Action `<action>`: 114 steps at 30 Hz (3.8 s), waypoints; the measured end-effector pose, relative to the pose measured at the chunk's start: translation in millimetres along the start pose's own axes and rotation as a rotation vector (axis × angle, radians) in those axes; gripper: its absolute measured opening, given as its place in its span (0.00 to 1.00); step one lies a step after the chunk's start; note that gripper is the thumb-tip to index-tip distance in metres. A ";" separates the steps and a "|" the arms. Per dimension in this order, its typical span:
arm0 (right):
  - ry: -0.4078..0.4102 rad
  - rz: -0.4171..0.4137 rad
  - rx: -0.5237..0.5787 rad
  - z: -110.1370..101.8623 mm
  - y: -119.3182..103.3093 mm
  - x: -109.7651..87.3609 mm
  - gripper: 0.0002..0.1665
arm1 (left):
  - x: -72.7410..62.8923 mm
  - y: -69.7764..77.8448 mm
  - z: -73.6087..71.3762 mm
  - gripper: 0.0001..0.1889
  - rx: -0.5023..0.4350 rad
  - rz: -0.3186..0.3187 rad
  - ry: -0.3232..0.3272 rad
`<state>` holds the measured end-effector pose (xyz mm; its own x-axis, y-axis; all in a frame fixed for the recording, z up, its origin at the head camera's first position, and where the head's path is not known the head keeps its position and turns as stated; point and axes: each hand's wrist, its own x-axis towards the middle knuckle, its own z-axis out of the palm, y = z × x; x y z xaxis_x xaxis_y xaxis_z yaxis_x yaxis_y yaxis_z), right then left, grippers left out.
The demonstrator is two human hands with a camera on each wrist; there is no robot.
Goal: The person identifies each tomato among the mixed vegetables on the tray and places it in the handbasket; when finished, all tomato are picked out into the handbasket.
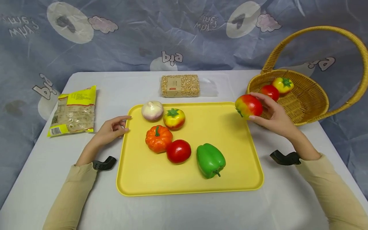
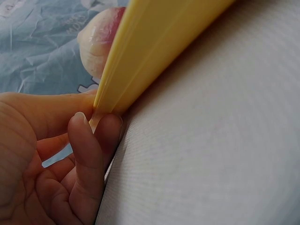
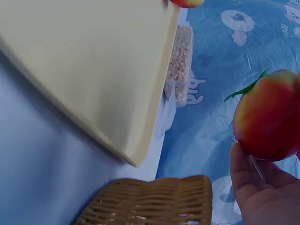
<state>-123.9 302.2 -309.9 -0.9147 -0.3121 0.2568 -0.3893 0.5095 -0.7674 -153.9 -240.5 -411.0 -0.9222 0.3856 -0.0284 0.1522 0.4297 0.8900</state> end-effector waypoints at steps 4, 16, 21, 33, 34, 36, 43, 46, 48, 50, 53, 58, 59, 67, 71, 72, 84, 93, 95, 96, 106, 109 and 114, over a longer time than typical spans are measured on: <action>0.041 0.019 -0.002 -9.6 2.1 -2.6 0.42 | 0.3 0.0 -0.7 0.23 -0.004 -0.002 -0.001; 0.159 0.147 -0.048 -37.4 29.1 -4.9 0.42 | -0.1 0.5 -0.5 0.23 0.007 -0.009 0.002; 0.144 0.277 -0.109 -43.3 39.7 -3.2 0.40 | -0.2 1.0 -0.1 0.23 -0.001 -0.008 0.002; -0.055 0.435 -0.274 -52.4 55.9 5.3 0.41 | -0.3 0.2 0.7 0.24 0.006 -0.023 0.000; -0.069 0.437 -0.278 -52.6 57.1 6.6 0.41 | -0.5 0.1 0.8 0.24 0.005 -0.022 0.000; -0.086 0.438 -0.277 -53.0 59.9 9.1 0.41 | -1.1 0.2 0.9 0.24 0.002 -0.021 -0.001; -0.102 0.448 -0.276 -54.2 68.9 15.1 0.42 | -1.3 1.2 0.8 0.24 -0.006 -0.021 -0.004; -0.104 0.442 -0.291 -54.6 71.6 19.0 0.42 | -1.0 1.4 0.6 0.24 -0.010 -0.019 -0.005; -0.109 0.430 -0.313 -54.5 73.3 22.0 0.43 | -1.0 1.7 0.5 0.24 -0.012 -0.020 -0.005; -0.121 0.427 -0.328 -54.4 74.8 24.8 0.43 | -1.0 1.8 0.4 0.24 -0.014 -0.021 -0.004; -0.134 0.422 -0.341 -53.9 77.2 28.5 0.43 | -1.1 1.7 0.3 0.24 -0.017 -0.021 -0.005; -0.118 0.415 -0.333 -53.9 81.1 33.5 0.44 | -0.4 0.5 0.1 0.23 -0.012 -0.009 -0.009; -0.113 0.417 -0.330 -54.3 82.0 34.5 0.44 | -0.2 0.2 0.1 0.23 -0.011 -0.005 -0.009; -0.102 0.444 -0.324 -56.6 88.4 42.1 0.46 | -0.3 -0.6 -0.2 0.23 -0.010 -0.003 -0.004; -0.098 0.428 -0.344 -56.6 91.2 44.5 0.45 | -0.3 -0.8 -0.2 0.23 -0.011 -0.003 0.000; -0.094 0.424 -0.354 -56.5 91.6 45.0 0.45 | -0.2 -0.9 -0.1 0.23 -0.011 -0.003 0.001; -0.053 0.351 -0.470 -53.9 92.0 50.1 0.43 | -0.3 -0.8 0.1 0.23 -0.001 -0.004 0.005; -0.053 0.316 -0.507 -54.3 92.5 50.1 0.43 | -0.4 -0.7 0.2 0.23 -0.010 -0.003 0.001; -0.049 0.313 -0.513 -54.4 91.7 48.7 0.43 | -0.3 -0.7 0.1 0.23 -0.012 -0.002 0.001; -0.046 0.310 -0.518 -54.6 91.4 47.9 0.43 | -0.3 -0.8 0.0 0.23 -0.011 -0.001 0.000; -0.036 0.285 -0.531 -54.2 80.6 37.5 0.43 | -0.2 0.5 1.1 0.23 -0.016 -0.014 0.002; -0.006 0.284 -0.531 -54.3 75.6 33.8 0.43 | -0.4 1.9 1.8 0.24 -0.021 -0.008 0.004; 0.075 0.273 -0.526 -53.4 63.3 27.6 0.39 | -0.8 1.7 1.7 0.24 -0.027 0.006 0.005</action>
<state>-179.6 368.6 -320.0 -0.9870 -0.0657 0.1468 -0.1226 0.8979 -0.4227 -152.3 -238.7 -410.2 -0.9230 0.3842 -0.0215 0.1477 0.4053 0.9022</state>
